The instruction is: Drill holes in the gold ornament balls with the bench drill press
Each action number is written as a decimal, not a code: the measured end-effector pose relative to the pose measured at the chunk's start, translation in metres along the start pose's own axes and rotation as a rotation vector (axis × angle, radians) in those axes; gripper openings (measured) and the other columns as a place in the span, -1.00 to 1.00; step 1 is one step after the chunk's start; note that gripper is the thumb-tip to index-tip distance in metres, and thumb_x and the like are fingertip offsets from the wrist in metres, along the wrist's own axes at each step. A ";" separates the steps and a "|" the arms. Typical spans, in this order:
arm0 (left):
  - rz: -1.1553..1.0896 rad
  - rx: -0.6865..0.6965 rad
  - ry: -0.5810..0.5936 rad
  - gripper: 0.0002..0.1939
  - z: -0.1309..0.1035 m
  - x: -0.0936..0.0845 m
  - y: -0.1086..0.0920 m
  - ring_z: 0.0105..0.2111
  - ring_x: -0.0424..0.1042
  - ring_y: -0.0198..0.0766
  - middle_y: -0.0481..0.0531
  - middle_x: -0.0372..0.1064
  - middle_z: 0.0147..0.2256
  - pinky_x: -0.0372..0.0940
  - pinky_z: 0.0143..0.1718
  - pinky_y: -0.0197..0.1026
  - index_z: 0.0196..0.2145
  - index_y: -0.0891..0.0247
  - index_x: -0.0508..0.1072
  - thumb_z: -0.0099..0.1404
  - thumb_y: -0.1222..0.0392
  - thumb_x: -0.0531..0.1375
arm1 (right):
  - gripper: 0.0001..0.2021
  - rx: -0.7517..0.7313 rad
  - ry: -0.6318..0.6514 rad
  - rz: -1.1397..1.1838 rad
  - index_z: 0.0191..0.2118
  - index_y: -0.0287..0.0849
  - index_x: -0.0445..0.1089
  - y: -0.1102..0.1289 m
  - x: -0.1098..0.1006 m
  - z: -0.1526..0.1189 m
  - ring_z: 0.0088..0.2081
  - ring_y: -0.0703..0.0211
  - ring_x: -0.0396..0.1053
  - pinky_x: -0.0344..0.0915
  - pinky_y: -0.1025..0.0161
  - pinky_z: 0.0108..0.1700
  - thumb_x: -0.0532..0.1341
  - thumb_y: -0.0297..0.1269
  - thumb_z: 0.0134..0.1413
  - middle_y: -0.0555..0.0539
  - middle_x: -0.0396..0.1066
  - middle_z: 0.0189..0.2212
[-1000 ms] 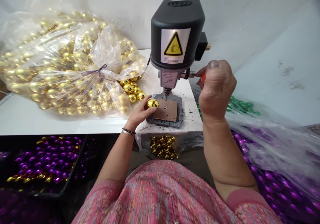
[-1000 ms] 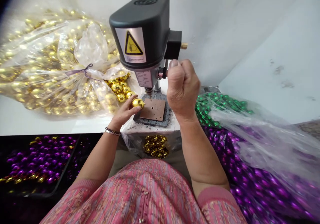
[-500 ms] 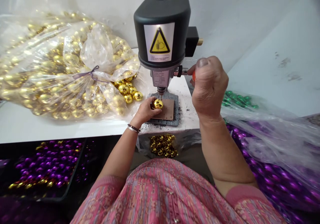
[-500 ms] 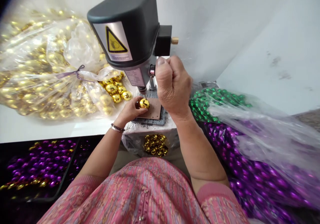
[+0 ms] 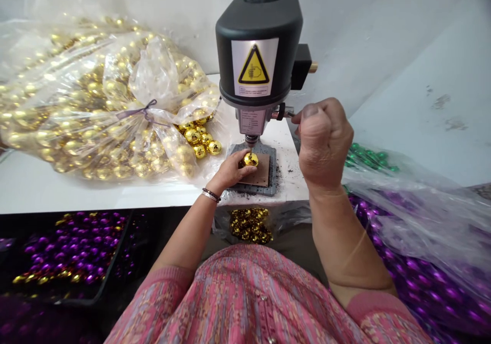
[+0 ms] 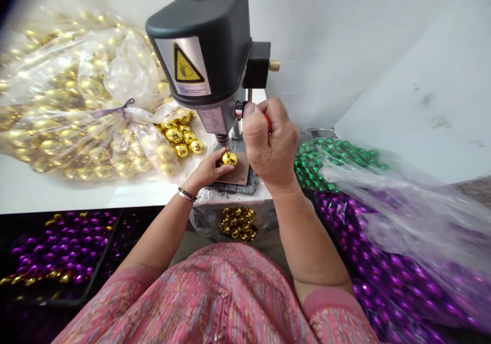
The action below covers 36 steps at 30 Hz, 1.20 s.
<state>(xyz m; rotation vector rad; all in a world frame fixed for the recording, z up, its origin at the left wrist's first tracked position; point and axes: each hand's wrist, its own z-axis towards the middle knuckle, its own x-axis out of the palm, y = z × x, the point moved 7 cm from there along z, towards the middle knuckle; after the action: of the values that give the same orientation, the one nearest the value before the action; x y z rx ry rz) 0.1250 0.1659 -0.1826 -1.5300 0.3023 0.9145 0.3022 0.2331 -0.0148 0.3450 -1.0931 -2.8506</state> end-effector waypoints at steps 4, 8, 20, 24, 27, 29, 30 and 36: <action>-0.035 -0.011 -0.024 -0.36 -0.002 0.005 0.001 -0.01 0.46 -0.02 0.23 0.48 0.04 0.32 0.07 -0.02 0.20 0.38 0.37 0.21 0.09 0.30 | -0.71 -0.066 0.015 -0.039 -0.45 -0.11 0.24 -0.003 -0.001 -0.013 -0.53 0.38 0.16 0.15 0.32 -0.43 0.02 -0.12 0.26 0.09 0.23 -0.59; -0.016 -0.028 -0.038 -0.37 -0.001 0.008 0.001 -0.08 0.47 -0.05 0.20 0.51 -0.02 0.33 -0.01 -0.06 0.16 0.36 0.41 0.15 0.11 0.33 | -0.79 -0.124 0.009 -0.074 -0.42 -0.11 0.29 -0.004 -0.002 -0.026 -0.50 0.37 0.22 0.20 0.32 -0.40 0.03 -0.25 0.23 0.08 0.29 -0.55; -0.063 -0.044 -0.021 -0.43 -0.001 0.007 0.000 -0.18 0.45 -0.14 0.06 0.54 -0.14 0.34 -0.13 -0.15 0.10 0.27 0.46 0.12 0.10 0.34 | -0.82 -0.218 -0.019 -0.124 -0.37 -0.09 0.34 -0.009 -0.001 -0.039 -0.45 0.32 0.31 0.29 0.27 -0.34 0.08 -0.25 0.24 0.05 0.38 -0.49; -0.083 -0.040 -0.035 -0.43 0.000 0.008 0.003 -0.17 0.45 -0.13 0.07 0.54 -0.14 0.35 -0.11 -0.15 0.09 0.25 0.47 0.11 0.10 0.35 | -0.80 -0.216 -0.051 -0.150 -0.32 -0.09 0.38 -0.019 0.001 -0.050 -0.35 0.27 0.38 0.34 0.24 -0.26 0.05 -0.25 0.26 0.02 0.43 -0.42; -0.084 -0.048 -0.037 -0.39 0.000 0.011 0.007 -0.17 0.46 -0.11 0.08 0.54 -0.14 0.35 -0.10 -0.12 0.12 0.27 0.45 0.10 0.09 0.35 | -0.84 -0.266 -0.067 -0.125 -0.26 -0.08 0.39 -0.024 0.003 -0.056 -0.32 0.27 0.40 0.35 0.25 -0.23 0.05 -0.31 0.24 0.02 0.43 -0.40; -0.083 -0.044 -0.026 -0.38 0.001 0.013 0.008 -0.16 0.47 -0.09 0.09 0.54 -0.13 0.35 -0.09 -0.10 0.13 0.28 0.43 0.11 0.09 0.35 | -0.84 -0.296 -0.076 -0.092 -0.23 -0.08 0.39 -0.028 0.005 -0.059 -0.30 0.27 0.40 0.36 0.25 -0.20 0.07 -0.35 0.22 0.01 0.44 -0.37; -0.085 -0.040 -0.021 -0.38 0.001 0.013 0.009 -0.15 0.47 -0.09 0.10 0.54 -0.12 0.35 -0.08 -0.09 0.14 0.28 0.43 0.12 0.09 0.34 | -0.84 -0.303 -0.083 -0.074 -0.21 -0.07 0.39 -0.030 0.006 -0.060 -0.29 0.27 0.41 0.37 0.25 -0.19 0.07 -0.36 0.21 0.01 0.44 -0.36; -0.073 -0.017 -0.033 -0.41 0.000 0.011 0.007 -0.12 0.47 -0.09 0.10 0.53 -0.09 0.34 -0.02 -0.08 0.12 0.27 0.44 0.12 0.11 0.35 | -0.82 -0.308 -0.095 -0.009 -0.19 -0.07 0.42 -0.046 0.010 -0.072 -0.30 0.26 0.43 0.38 0.22 -0.23 0.08 -0.34 0.20 0.01 0.48 -0.35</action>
<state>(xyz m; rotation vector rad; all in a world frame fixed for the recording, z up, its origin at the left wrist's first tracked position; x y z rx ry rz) 0.1277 0.1680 -0.1955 -1.5297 0.2145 0.8861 0.3095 0.2191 -0.0997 0.1953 -0.6468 -3.0062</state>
